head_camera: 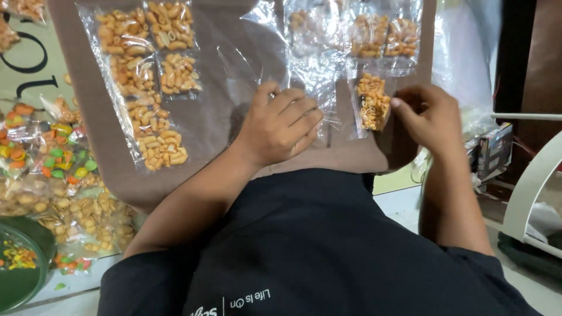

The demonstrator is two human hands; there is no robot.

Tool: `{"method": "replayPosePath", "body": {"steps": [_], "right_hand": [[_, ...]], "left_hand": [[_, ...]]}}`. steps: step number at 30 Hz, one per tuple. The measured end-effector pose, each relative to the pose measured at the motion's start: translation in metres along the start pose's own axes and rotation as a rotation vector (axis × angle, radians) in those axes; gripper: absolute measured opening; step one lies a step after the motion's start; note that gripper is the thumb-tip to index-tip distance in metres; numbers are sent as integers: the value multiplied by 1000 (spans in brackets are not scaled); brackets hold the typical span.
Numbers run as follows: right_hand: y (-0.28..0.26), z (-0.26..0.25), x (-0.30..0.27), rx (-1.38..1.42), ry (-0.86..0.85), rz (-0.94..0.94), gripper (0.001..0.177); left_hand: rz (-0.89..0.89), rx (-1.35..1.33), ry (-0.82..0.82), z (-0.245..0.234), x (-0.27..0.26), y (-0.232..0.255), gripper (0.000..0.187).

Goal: The person is manually filling plastic packaging sleeves with small snack items by picking them up and placing them into individual compartments.

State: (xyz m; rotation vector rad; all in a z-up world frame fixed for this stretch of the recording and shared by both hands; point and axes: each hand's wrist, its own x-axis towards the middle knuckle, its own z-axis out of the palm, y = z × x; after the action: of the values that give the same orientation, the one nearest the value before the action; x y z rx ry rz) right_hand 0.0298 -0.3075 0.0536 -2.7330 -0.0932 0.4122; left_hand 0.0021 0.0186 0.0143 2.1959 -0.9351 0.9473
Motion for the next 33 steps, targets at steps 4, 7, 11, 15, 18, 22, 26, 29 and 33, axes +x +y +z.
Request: {"method": "replayPosePath", "body": {"steps": [4, 7, 11, 15, 18, 22, 26, 29, 33], "right_hand": [[34, 41, 9, 83, 311, -232, 29], [41, 45, 5, 267, 308, -178, 24], [49, 35, 5, 695, 229, -244, 23], [24, 26, -6, 810, 204, -315, 27], [-5, 33, -11, 927, 168, -375, 32], [-40, 53, -10, 1016, 181, -431, 36], [-65, 63, -9, 1015, 159, -513, 34], [-67, 59, -8, 984, 175, -580, 33], [-77, 47, -7, 925, 189, -644, 31]], "left_hand": [[-65, -51, 85, 15, -4, 3, 20], [-83, -68, 19, 18, -9, 3, 22], [-110, -126, -26, 20, -13, 4, 26], [-158, -212, -20, 17, -10, 8, 28], [-304, -366, 13, 14, -7, 10, 31], [-498, -572, 170, 26, -15, 7, 39], [-425, -426, 300, 15, -9, 4, 66], [-352, -410, 260, 17, -6, 2, 41], [-454, -648, 200, 15, -7, 8, 17]]}}
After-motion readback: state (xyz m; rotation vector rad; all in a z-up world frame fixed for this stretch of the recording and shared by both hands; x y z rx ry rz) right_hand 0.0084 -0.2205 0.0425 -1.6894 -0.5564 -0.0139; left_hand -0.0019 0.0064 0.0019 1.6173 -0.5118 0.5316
